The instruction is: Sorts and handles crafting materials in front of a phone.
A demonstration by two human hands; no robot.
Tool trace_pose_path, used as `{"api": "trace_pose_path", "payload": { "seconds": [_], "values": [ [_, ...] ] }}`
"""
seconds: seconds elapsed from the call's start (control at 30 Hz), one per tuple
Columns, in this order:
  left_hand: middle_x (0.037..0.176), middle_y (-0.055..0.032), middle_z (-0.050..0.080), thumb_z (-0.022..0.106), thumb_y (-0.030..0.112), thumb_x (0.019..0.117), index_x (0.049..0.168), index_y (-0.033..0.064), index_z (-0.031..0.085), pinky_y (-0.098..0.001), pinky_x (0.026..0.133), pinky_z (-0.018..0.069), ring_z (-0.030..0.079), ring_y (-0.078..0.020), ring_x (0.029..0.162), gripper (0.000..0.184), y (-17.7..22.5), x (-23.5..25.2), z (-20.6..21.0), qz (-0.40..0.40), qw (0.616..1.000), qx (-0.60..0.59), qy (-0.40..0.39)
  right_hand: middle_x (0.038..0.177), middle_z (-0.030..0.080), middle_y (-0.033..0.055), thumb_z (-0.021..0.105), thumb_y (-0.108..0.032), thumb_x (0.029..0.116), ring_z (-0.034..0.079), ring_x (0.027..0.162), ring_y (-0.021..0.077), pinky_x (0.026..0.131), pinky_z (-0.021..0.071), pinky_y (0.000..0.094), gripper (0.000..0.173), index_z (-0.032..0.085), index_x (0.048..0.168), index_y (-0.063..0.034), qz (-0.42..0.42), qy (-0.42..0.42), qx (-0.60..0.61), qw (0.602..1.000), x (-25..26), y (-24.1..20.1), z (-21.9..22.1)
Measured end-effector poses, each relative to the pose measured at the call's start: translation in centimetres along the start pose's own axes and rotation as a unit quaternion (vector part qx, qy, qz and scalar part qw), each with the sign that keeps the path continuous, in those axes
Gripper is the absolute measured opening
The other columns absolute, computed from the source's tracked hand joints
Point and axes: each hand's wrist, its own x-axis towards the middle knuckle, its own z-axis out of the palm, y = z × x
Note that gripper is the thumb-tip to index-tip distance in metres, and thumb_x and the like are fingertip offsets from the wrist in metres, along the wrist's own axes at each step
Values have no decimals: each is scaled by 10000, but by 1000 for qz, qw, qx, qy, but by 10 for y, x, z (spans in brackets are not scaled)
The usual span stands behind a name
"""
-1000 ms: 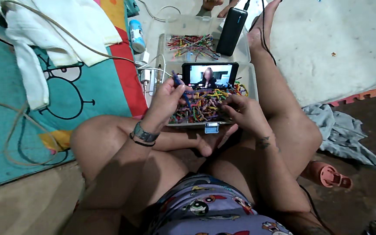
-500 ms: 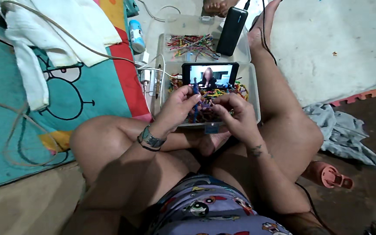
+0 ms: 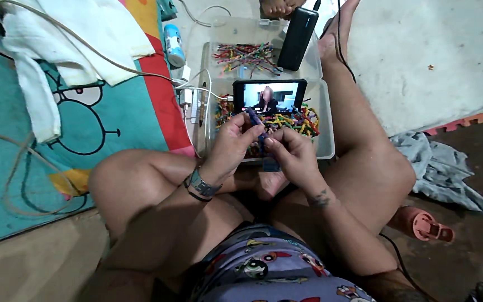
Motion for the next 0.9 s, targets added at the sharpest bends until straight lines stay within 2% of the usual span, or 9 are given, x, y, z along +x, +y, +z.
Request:
{"api": "trace_pose_path", "payload": {
  "seconds": [0.1, 0.17, 0.23, 0.3, 0.4, 0.5, 0.57, 0.77, 0.9],
  "values": [
    [940, 24, 652, 585, 66, 1021, 1109, 111, 614, -155, 627, 525, 611, -13, 736, 103, -4, 2, 3, 51, 998, -39, 1, 746, 654, -17, 554, -78, 1016, 611, 627, 45, 607, 545, 205, 140, 643, 909, -86, 136, -34, 214, 967, 1, -7, 1],
    [928, 29, 659, 558, 105, 1040, 1118, 114, 618, -180, 681, 552, 630, -22, 767, 99, 0, 2, 0, 8, 998, -48, -26, 736, 644, -32, 625, -94, 986, 607, 628, 37, 611, 546, 209, 83, 655, 909, -89, 104, -42, 179, 977, 0, -2, 0],
    [866, 26, 647, 555, 116, 1040, 1066, 113, 619, -159, 624, 512, 598, -16, 699, 69, 2, 3, -3, -28, 998, -34, -41, 757, 644, -40, 649, -141, 979, 599, 641, 28, 606, 529, 207, 70, 669, 939, -87, 64, -38, 114, 991, 0, 3, -3],
    [831, 15, 641, 551, 107, 1041, 1037, 93, 618, -160, 594, 498, 588, -18, 665, 68, 4, 3, -4, -57, 996, -22, -62, 840, 657, -36, 604, -174, 1014, 612, 702, 23, 646, 535, 208, 118, 651, 1062, -77, 43, -25, 86, 995, 2, 5, -8],
    [847, -21, 662, 525, 50, 1039, 1060, 45, 606, -213, 661, 571, 650, -63, 711, 84, 4, 4, -1, -106, 987, -36, -114, 945, 674, -39, 579, -146, 1022, 650, 789, 22, 721, 573, 207, 201, 601, 1207, -72, 20, -28, 121, 992, 5, 7, -16],
    [835, -36, 681, 491, 36, 1051, 1086, 36, 570, -241, 681, 603, 691, -96, 710, 86, 5, 5, 2, -148, 975, -57, -154, 1006, 656, -31, 627, -99, 982, 637, 831, 18, 754, 570, 204, 130, 659, 1103, -63, -9, -28, 129, 991, 6, 11, -18],
    [814, -15, 654, 485, 42, 1053, 1076, 45, 576, -210, 655, 585, 659, -67, 676, 94, 5, 4, 2, -146, 975, -54, -157, 991, 657, -39, 639, -76, 966, 633, 815, 16, 740, 569, 202, 80, 659, 1043, -89, -14, -21, 143, 989, 6, 14, -17],
    [783, 12, 604, 441, 118, 1090, 1091, 41, 636, -144, 570, 451, 524, -15, 608, 210, 2, 2, 3, -109, 984, 30, -137, 998, 661, -17, 682, -64, 946, 660, 819, 41, 749, 601, 229, 103, 681, 1049, -68, -61, 23, 134, 989, 3, 19, -13],
    [683, 41, 521, 395, 135, 1099, 930, 69, 605, -128, 509, 374, 443, 2, 539, 278, 4, 2, 3, -106, 981, 33, -159, 1038, 672, -14, 683, -108, 960, 659, 908, 35, 805, 587, 216, 124, 698, 1074, -62, -133, 46, 83, 987, 3, 23, -12]
  ]
}}
